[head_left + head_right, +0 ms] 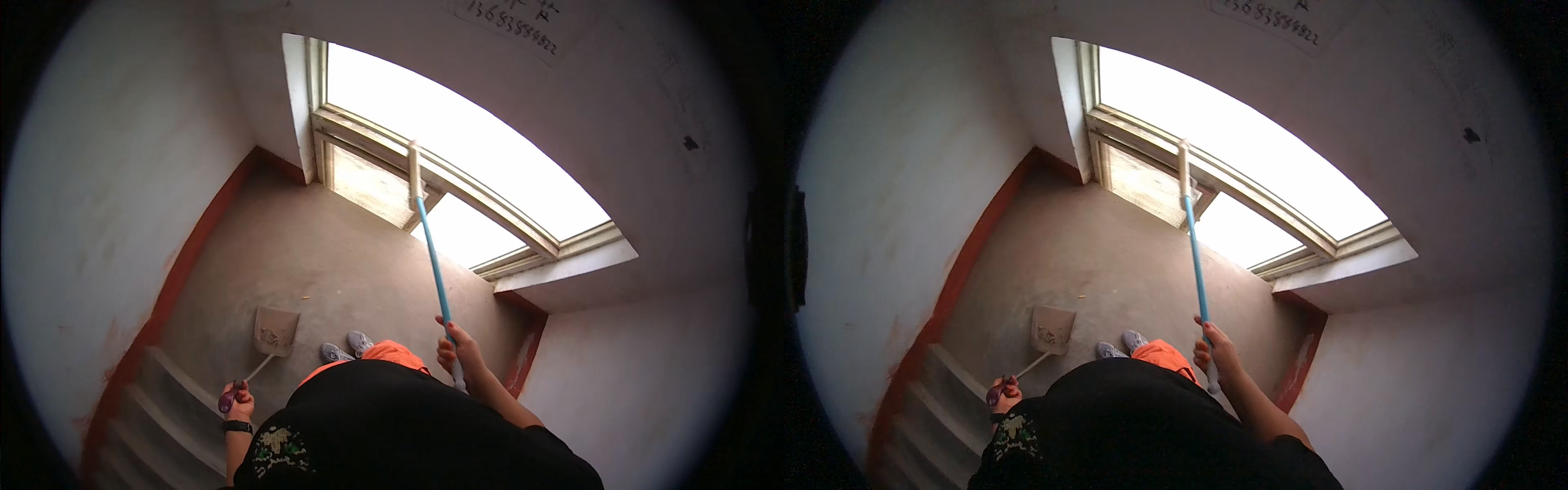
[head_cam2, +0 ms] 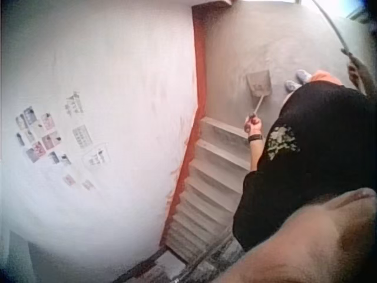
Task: The person sweeps a spiral staircase using a broom and dustpan, moving from the upper landing down the steps. Debris is swept into the dustpan and collected as the person descends.
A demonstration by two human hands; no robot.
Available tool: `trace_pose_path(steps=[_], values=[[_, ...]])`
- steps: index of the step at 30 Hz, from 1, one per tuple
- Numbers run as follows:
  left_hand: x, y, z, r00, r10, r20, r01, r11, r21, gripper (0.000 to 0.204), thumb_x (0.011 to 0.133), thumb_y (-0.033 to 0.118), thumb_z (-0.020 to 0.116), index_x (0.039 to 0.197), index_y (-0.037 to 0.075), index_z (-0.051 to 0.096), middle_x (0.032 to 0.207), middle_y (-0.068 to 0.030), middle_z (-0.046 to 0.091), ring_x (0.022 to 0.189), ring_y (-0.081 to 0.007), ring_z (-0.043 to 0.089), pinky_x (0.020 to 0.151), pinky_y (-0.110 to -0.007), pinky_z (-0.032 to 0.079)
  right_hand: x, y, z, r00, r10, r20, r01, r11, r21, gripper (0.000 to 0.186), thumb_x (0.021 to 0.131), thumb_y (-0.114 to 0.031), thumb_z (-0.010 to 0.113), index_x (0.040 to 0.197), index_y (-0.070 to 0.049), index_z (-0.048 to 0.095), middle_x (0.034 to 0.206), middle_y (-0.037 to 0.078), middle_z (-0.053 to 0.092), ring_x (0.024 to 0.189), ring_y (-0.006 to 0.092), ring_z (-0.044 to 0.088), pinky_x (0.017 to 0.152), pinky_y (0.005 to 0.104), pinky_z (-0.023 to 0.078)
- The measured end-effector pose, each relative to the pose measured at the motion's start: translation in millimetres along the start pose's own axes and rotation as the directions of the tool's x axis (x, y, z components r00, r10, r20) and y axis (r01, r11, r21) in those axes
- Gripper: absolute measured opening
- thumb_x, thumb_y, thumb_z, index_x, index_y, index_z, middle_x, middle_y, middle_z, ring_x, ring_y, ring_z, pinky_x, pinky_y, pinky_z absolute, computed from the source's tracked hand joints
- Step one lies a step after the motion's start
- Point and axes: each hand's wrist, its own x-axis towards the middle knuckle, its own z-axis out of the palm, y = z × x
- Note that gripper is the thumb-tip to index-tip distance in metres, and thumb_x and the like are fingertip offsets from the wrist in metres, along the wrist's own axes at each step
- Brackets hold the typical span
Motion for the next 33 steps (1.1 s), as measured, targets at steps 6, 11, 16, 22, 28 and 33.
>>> trace_pose_path(steps=[6, 11, 16, 22, 28, 33], values=[[4.5, -4.3, 0.4, 1.0, -0.003, 0.009, 0.003, 1.0, -0.027, 0.012, 0.08, 0.02, 0.055, 0.077, 0.009, 0.056, 0.076, -0.011, 0.063, 0.043, -0.0106, 0.048, 0.034, -0.02, 0.031, 120.5, -29.4, 90.9, 0.957, 0.103, 0.271, -0.113, 0.993, 0.019, 0.03, 0.092, -0.03, 0.041, 0.118, -0.015, 0.045, 0.052, -0.004, 0.035, 0.038, 0.0052, 0.033, 0.034, 0.02, 0.027], [8.2, -8.1, -6.2, 1.0, 0.003, 0.021, -0.002, 0.999, -0.034, 0.012, 0.079, 0.022, 0.058, 0.078, 0.01, 0.056, 0.077, -0.0096, 0.063, 0.044, -0.0102, 0.049, 0.034, -0.021, 0.032, 217.4, -42.6, 180.3, 0.922, 0.109, 0.372, -0.092, 0.994, -0.064, 0.017, 0.09, -0.026, 0.045, 0.099, -0.012, 0.043, 0.054, -0.001, 0.037, 0.039, 0.0092, 0.033, 0.034, 0.0243, 0.027], [-1.6, -17.8, 5.1, 0.999, 0.039, -0.005, -0.039, 0.999, -0.036, 0.012, 0.079, 0.021, 0.058, 0.077, 0.01, 0.056, 0.076, -0.0102, 0.063, 0.042, -0.0107, 0.047, 0.035, -0.021, 0.032, 248.4, -47.9, 196.0, 0.94, 0.115, 0.322, -0.136, 0.99, 0.044, 0.013, 0.089, -0.024, 0.047, 0.094, -0.012, 0.043, 0.059, -0.002, 0.039, 0.041, 0.0069, 0.036, 0.036, 0.0213, 0.03], [-14.6, -23.1, 22.0, 0.999, 0.048, -0.008, -0.049, 0.996, -0.072, 0.012, 0.08, 0.021, 0.056, 0.077, 0.009, 0.055, 0.074, -0.0113, 0.062, 0.042, -0.0111, 0.044, 0.036, -0.021, 0.031, 208.4, -53.7, 127.9, 0.929, 0.025, 0.368, -0.116, 0.967, 0.227, 0.021, 0.089, -0.027, 0.048, 0.104, -0.013, 0.045, 0.057, -0.003, 0.038, 0.042, 0.0057, 0.036, 0.037, 0.0198, 0.03], [15.5, 10.2, -16.2, 0.98, -0.123, 0.156, 0.135, 0.988, -0.071, 0.025, 0.089, 0.029, 0.045, 0.092, 0.008, 0.057, 0.077, -0.0068, 0.055, 0.047, -0.0103, 0.029, 0.047, -0.028, 0.026, 90.8, -47.9, 54.2, 0.934, -0.005, 0.356, -0.061, 0.983, 0.175, 0.031, 0.092, -0.03, 0.042, 0.118, -0.013, 0.042, 0.057, -0.002, 0.04, 0.041, 0.0057, 0.036, 0.037, 0.0202, 0.031], [8.5, 8.6, -0.2, 0.997, -0.026, 0.074, 0.026, 1.0, 0.0, 0.016, 0.08, 0.022, 0.057, 0.083, 0.007, 0.054, 0.078, -0.0125, 0.063, 0.042, -0.0102, 0.05, 0.034, -0.021, 0.031, -21.5, -50.2, -6.3, 0.99, -0.073, 0.122, 0.075, 0.997, -0.009, 0.04, 0.092, -0.034, 0.042, 0.125, -0.011, 0.038, 0.057, 0.0, 0.042, 0.04, 0.0069, 0.037, 0.036, 0.0195, 0.032]])
